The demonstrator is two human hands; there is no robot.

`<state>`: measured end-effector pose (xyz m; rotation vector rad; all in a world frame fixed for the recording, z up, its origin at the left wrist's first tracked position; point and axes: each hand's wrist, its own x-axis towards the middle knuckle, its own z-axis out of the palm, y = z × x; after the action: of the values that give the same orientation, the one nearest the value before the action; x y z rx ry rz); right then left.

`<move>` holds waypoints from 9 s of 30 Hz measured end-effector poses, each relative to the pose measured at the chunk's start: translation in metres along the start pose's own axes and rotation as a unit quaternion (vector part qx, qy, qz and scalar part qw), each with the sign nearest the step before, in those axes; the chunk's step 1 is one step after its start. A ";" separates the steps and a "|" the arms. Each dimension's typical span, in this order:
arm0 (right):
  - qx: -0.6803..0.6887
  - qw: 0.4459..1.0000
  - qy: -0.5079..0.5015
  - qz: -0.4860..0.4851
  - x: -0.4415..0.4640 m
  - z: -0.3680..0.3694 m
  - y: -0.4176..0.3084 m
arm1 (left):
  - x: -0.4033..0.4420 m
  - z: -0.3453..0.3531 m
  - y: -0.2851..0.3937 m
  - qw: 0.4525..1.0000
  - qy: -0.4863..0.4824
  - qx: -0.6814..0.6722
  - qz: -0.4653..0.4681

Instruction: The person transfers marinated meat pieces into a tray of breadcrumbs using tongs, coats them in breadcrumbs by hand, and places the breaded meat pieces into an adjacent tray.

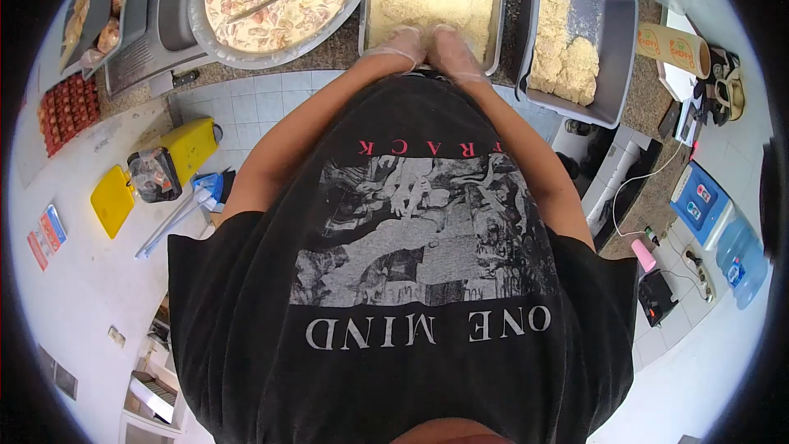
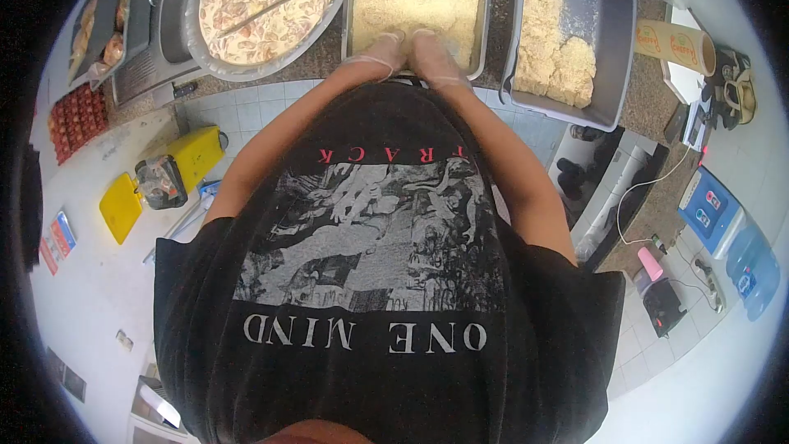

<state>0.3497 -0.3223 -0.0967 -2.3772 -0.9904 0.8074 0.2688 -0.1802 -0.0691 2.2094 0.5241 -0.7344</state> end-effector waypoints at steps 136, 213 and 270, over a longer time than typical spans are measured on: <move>0.570 0.764 0.152 0.262 -0.057 -0.198 0.036 | -0.048 -0.019 -0.043 0.946 0.266 -0.056 0.179; 0.260 0.911 0.205 0.246 -0.071 -0.244 0.211 | -0.034 -0.003 -0.077 0.949 0.183 -0.183 0.177; 0.228 0.956 0.174 0.062 0.093 0.000 -0.012 | -0.078 -0.028 -0.071 0.971 0.198 -0.044 0.129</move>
<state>0.3972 -0.2451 -0.1216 -2.0887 -0.4561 0.5559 0.1795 -0.1246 -0.0398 2.2903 0.4389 -0.1295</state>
